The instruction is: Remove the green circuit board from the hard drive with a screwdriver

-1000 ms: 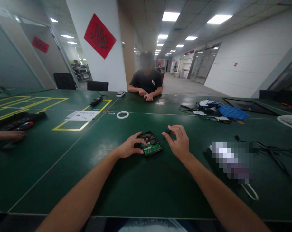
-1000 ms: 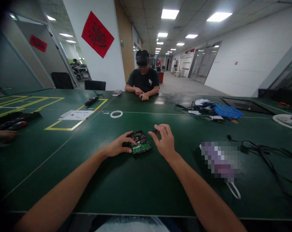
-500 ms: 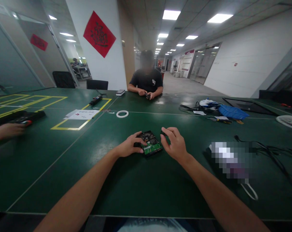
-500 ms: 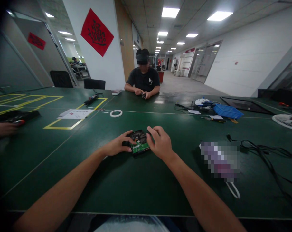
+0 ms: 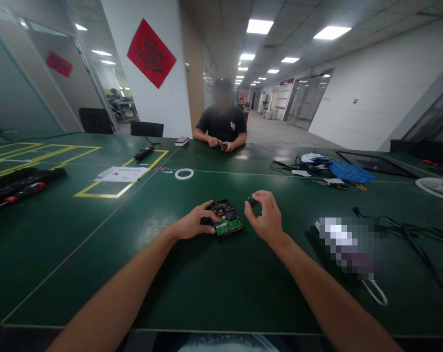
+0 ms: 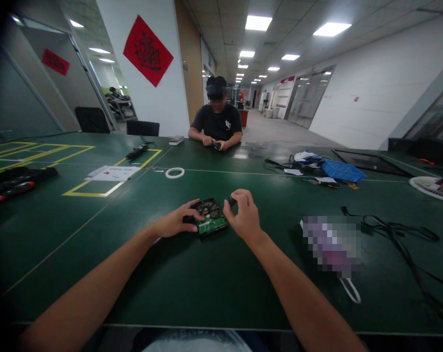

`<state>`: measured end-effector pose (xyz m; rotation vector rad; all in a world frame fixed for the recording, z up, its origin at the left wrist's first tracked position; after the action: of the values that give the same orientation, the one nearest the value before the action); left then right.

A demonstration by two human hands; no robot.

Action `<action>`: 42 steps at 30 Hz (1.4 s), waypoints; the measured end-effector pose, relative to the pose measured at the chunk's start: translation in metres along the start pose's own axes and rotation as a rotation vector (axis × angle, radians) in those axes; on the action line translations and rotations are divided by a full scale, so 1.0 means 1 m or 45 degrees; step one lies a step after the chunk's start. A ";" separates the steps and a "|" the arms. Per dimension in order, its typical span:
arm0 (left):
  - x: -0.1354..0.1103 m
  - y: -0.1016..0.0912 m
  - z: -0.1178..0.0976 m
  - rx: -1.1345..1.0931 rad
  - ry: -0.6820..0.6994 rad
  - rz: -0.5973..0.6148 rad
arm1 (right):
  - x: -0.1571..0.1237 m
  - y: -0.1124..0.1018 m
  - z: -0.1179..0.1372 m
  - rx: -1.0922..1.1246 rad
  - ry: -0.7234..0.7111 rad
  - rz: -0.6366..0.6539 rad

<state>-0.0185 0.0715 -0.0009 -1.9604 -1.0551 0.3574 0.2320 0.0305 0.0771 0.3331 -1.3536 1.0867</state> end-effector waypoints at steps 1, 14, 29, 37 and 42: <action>0.000 0.000 0.000 0.001 -0.007 0.011 | 0.001 -0.001 -0.001 0.027 -0.001 -0.017; -0.003 -0.002 0.001 0.024 -0.022 0.029 | -0.001 0.000 -0.005 0.095 0.025 -0.010; -0.002 0.000 0.000 0.022 -0.023 0.066 | -0.005 0.005 -0.013 0.082 0.117 0.091; -0.003 -0.001 -0.001 0.013 -0.016 0.057 | -0.007 0.004 -0.010 0.103 0.137 0.058; -0.002 0.000 0.001 0.024 -0.021 0.040 | -0.005 0.005 -0.005 0.082 0.064 0.104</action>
<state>-0.0205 0.0701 -0.0012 -1.9624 -1.0289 0.4000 0.2314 0.0345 0.0699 0.2981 -1.2984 1.2010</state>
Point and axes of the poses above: each hand's wrist, its own x-axis towards the middle knuckle, its own y-axis out of the palm, z = x × y, the point moved 5 cm from there along x, towards the middle knuckle, and after that the axes turned 5 degrees about x, right-handed, at the moved point
